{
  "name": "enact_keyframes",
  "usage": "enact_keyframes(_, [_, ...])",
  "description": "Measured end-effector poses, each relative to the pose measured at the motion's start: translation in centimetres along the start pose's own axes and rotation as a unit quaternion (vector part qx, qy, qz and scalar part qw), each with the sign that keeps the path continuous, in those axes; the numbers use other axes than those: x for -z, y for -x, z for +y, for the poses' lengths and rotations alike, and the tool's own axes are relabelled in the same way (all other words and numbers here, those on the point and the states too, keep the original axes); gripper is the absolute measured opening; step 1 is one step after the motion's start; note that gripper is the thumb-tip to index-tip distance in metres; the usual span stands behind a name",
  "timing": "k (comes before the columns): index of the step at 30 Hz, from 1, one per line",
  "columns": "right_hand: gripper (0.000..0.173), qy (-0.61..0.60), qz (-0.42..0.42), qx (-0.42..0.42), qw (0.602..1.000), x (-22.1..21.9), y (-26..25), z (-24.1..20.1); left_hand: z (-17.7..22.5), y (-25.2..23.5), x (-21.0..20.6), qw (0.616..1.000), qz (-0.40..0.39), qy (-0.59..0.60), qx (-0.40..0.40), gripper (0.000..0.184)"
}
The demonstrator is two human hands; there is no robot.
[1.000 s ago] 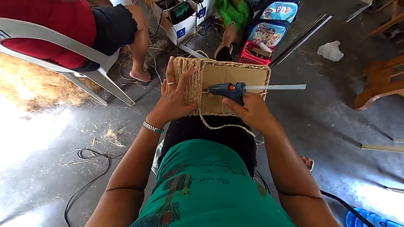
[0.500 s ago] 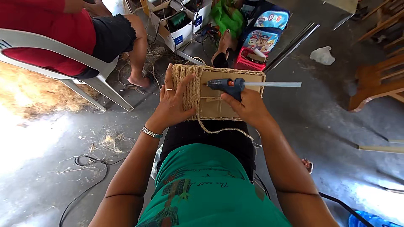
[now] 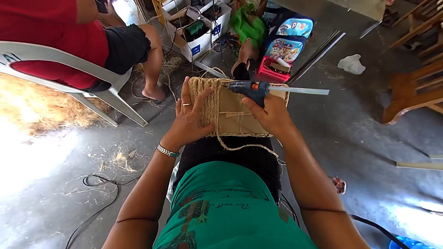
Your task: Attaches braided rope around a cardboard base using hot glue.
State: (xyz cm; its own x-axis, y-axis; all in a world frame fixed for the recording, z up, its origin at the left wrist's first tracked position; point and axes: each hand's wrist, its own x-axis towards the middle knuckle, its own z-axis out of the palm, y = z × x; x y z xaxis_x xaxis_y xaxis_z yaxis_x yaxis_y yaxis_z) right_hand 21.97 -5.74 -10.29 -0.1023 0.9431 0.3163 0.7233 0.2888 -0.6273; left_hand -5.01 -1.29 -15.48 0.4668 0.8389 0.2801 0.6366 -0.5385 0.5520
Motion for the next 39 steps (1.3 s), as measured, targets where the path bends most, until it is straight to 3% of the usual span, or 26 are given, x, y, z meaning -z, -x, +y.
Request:
enact_keyframes(17, [0.047,-0.028,0.01,-0.036,0.999,-0.7,-0.6,0.0,0.1,0.1,0.1,1.0,0.003,-0.006,0.004,0.099])
enact_keyframes(27, [0.044,-0.008,-0.067,-0.041,0.997,-0.3,4.5,-1.0,-0.7,-0.5,0.0,1.0,0.003,0.009,-0.002,0.099])
enact_keyframes(39, [0.044,0.027,-0.077,-0.021,0.996,0.4,4.9,-1.3,-0.6,-0.6,0.1,1.0,-0.007,0.004,0.001,0.099])
